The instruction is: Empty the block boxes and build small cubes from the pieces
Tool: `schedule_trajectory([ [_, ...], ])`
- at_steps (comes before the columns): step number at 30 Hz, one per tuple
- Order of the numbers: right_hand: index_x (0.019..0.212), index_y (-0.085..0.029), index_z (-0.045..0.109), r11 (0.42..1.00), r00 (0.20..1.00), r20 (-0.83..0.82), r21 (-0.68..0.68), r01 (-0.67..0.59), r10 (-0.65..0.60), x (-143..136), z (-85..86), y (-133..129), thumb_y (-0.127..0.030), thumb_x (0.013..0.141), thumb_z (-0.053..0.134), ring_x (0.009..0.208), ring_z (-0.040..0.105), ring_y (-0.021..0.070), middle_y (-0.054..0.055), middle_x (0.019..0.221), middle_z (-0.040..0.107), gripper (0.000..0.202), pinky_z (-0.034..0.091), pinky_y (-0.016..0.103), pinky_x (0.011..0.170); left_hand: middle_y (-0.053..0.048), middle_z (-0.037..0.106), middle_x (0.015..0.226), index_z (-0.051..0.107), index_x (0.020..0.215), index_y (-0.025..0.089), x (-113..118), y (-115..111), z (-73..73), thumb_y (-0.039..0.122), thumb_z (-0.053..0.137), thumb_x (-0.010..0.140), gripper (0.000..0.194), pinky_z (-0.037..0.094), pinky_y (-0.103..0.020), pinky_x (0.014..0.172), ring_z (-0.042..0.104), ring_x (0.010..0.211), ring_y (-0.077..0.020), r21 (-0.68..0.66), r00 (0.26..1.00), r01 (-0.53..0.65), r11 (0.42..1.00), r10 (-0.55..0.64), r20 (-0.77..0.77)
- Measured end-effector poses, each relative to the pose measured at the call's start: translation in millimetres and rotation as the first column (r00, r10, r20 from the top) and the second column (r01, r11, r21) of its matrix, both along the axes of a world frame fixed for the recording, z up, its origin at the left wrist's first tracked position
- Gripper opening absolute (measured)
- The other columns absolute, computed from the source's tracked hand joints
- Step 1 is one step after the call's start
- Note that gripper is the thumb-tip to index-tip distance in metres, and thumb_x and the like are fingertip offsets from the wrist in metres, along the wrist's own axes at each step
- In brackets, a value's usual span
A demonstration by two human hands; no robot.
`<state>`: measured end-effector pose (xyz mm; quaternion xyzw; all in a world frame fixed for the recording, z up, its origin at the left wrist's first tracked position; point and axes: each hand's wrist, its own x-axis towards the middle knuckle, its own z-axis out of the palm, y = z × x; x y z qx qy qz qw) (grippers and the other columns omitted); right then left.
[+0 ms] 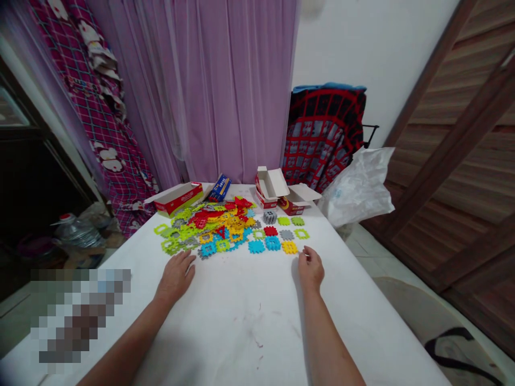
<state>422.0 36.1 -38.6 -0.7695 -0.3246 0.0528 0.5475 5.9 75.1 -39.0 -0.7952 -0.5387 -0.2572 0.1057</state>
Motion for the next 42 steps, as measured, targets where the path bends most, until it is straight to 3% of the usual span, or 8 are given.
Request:
schedule_trajectory([
  [5, 0.102, -0.012, 0.070, 0.998, 1.000, -0.025, 0.063, -0.005, 0.007, -6, 1.5, 0, -0.045, 0.069, 0.045, 0.082, 0.063, 0.0249, 0.014, 0.098, 0.071, 0.052, 0.049, 0.037, 0.079, -0.013, 0.068, 0.122, 0.069, 0.110, 0.017, -1, -1, 2.1, 0.027, 0.043, 0.090, 0.034, 0.044, -0.052, 0.103, 0.061, 0.117, -0.0300, 0.001, 1.000, -0.005, 1.000, 0.005, -0.018],
  [12, 0.095, -0.017, 0.071, 0.983, 0.985, 0.028, 0.068, -0.173, 0.171, -28, -9.3, -12, -0.053, 0.073, 0.050, 0.079, 0.065, 0.0238, 0.013, 0.100, 0.072, 0.047, 0.053, 0.033, 0.070, -0.010, 0.070, 0.122, 0.068, 0.114, 0.021, -12, 0, -14.6, 0.031, 0.041, 0.091, 0.037, 0.050, -0.047, 0.100, 0.064, 0.114, -0.0257, -0.004, 1.000, 0.023, 1.000, -0.023, -0.009],
  [20, 0.088, -0.018, 0.073, 0.913, 0.898, 0.235, 0.086, -0.400, 0.371, -48, -5.3, -24, -0.040, 0.083, 0.054, 0.077, 0.068, 0.0205, 0.008, 0.088, 0.074, 0.029, 0.055, 0.027, 0.064, -0.006, 0.068, 0.125, 0.068, 0.114, 0.027, -16, -10, -11.3, 0.032, 0.047, 0.091, 0.032, 0.054, -0.045, 0.097, 0.062, 0.116, -0.0253, -0.004, 0.997, 0.075, 0.997, -0.075, 0.003],
  [29, 0.085, -0.019, 0.073, 0.926, 0.893, 0.297, 0.069, -0.372, 0.337, -50, -1.0, -24, -0.037, 0.084, 0.051, 0.078, 0.071, 0.0201, 0.008, 0.087, 0.075, 0.029, 0.057, 0.027, 0.068, -0.008, 0.069, 0.122, 0.066, 0.116, 0.025, -15, -5, -14.1, 0.032, 0.048, 0.090, 0.032, 0.053, -0.047, 0.095, 0.063, 0.114, -0.0269, 0.046, 0.992, 0.097, 0.994, -0.100, 0.074],
  [37, 0.083, -0.020, 0.074, 0.934, 0.895, 0.284, -0.001, -0.357, 0.343, -49, -5.1, -27, -0.041, 0.081, 0.049, 0.075, 0.071, 0.0202, 0.007, 0.085, 0.076, 0.033, 0.058, 0.028, 0.069, -0.011, 0.068, 0.117, 0.063, 0.120, 0.021, 9, 12, -11.0, 0.038, 0.053, 0.088, 0.037, 0.052, -0.044, 0.095, 0.063, 0.108, -0.0257, 0.011, 0.970, 0.060, 0.998, -0.061, 0.236],
  [42, 0.082, -0.020, 0.074, 0.934, 0.901, 0.251, -0.029, -0.357, 0.353, -49, -6.5, -24, -0.043, 0.079, 0.049, 0.074, 0.071, 0.0213, 0.007, 0.083, 0.076, 0.034, 0.058, 0.030, 0.070, -0.012, 0.064, 0.125, 0.061, 0.124, 0.020, 18, 25, -8.0, 0.040, 0.058, 0.086, 0.043, 0.048, -0.046, 0.099, 0.060, 0.114, -0.0279, -0.001, 0.977, 0.053, 0.999, -0.052, 0.205],
])
